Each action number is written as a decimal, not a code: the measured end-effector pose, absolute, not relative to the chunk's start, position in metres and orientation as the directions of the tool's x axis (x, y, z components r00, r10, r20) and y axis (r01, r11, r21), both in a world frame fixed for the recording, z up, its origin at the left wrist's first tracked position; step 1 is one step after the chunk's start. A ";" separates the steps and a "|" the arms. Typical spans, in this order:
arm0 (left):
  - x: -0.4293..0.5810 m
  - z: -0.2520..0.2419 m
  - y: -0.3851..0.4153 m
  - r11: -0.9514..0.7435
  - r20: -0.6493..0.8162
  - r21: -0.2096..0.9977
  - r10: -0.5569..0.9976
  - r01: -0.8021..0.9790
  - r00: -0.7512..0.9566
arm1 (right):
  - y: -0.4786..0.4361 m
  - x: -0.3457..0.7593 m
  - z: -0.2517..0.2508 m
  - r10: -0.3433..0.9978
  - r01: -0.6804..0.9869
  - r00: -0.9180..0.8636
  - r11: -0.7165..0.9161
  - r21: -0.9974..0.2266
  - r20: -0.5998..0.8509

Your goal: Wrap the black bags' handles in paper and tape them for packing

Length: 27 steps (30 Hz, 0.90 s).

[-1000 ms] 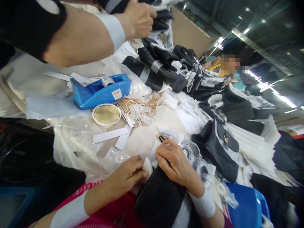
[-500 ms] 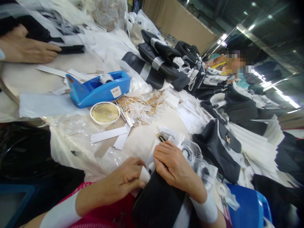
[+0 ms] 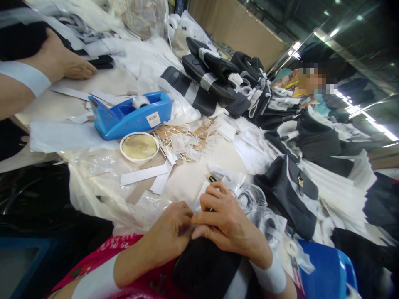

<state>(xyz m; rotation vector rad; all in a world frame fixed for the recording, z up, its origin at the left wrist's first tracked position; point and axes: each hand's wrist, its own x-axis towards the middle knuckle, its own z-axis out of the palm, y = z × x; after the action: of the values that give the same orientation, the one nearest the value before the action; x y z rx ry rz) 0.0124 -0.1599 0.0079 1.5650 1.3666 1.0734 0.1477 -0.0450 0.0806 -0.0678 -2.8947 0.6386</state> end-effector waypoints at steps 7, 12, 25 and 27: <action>0.015 0.012 -0.185 0.153 -0.150 0.983 0.988 0.106 -0.036 | -0.041 0.150 0.079 0.137 0.052 -0.976 0.899 -0.434 0.168; 0.025 0.009 -0.214 0.142 -0.135 0.989 0.982 0.043 -0.133 | -0.038 0.149 0.079 0.115 0.037 -0.980 0.906 -0.422 0.160; 0.024 0.001 -0.209 0.021 0.006 0.974 0.993 0.224 -0.118 | -0.040 0.141 0.070 0.045 -0.003 -0.994 0.902 -0.431 0.101; 0.011 0.002 -0.201 0.069 -0.046 0.977 0.993 0.203 -0.113 | -0.041 0.140 0.071 0.047 -0.003 -0.993 0.907 -0.421 0.108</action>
<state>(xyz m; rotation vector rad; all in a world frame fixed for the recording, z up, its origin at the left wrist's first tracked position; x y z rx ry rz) 0.0115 -0.2008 0.0017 1.2636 1.4702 1.1388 0.1399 -0.0407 0.0705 -0.0346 -2.9545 0.6525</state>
